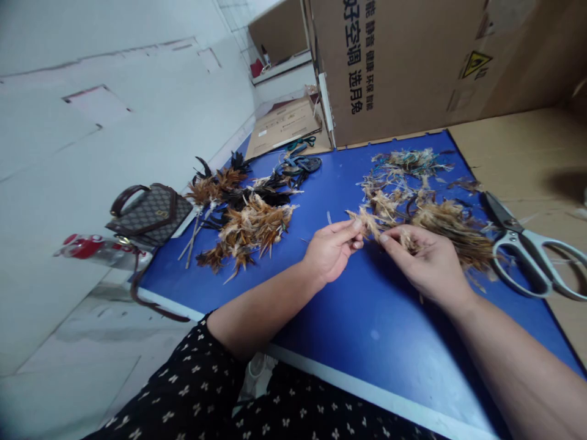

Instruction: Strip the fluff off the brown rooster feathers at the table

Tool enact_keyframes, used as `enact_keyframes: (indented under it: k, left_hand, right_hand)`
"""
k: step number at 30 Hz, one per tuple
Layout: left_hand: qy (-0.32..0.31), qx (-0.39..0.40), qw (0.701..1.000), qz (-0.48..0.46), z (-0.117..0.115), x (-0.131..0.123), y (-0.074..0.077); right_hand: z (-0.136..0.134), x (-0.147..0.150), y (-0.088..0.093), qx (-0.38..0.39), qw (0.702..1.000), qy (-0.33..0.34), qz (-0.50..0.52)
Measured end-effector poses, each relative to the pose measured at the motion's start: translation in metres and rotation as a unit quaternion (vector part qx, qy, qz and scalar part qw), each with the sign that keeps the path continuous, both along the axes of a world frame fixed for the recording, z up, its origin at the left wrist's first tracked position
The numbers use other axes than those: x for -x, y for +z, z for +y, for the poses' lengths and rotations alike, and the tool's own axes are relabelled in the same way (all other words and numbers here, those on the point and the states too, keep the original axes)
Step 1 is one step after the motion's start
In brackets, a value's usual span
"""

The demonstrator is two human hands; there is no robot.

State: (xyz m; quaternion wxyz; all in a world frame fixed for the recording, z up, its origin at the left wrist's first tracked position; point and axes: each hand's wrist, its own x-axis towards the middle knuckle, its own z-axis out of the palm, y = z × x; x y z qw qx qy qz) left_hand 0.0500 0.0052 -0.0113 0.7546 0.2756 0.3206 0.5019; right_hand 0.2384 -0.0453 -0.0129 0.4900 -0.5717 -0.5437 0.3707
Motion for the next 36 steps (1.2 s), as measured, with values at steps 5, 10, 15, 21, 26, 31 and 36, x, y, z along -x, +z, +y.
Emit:
enact_keyframes:
  k: [5,10,15,21,26,31,36]
  left_hand:
    - [0.006,0.009,1.0,-0.003,0.001,-0.001,0.004]
    - [0.005,0.013,1.0,0.0,-0.002,-0.002,0.007]
    - [0.002,0.016,1.0,0.005,-0.002,-0.002,0.004]
    - [-0.047,0.01,0.999,0.018,0.003,0.001,-0.006]
    - [-0.043,-0.023,0.997,0.056,0.002,0.001,-0.009]
    - [-0.044,-0.07,0.987,0.138,-0.003,-0.002,-0.014]
    - [-0.066,-0.074,0.984,0.151,-0.008,-0.005,-0.018]
  right_hand:
    - [-0.001,0.005,0.008,-0.028,0.997,0.016,-0.064]
    - [0.002,0.006,0.004,-0.05,0.994,0.047,-0.085]
    - [0.003,0.004,-0.006,-0.058,0.991,0.074,-0.096]
    - [0.004,-0.001,-0.006,-0.091,0.978,0.11,-0.154]
    - [0.002,-0.005,0.0,-0.073,0.986,0.081,-0.124]
    - [0.003,-0.009,-0.003,-0.095,0.992,-0.029,-0.082]
    - [0.004,-0.008,-0.01,-0.122,0.989,0.0,-0.085]
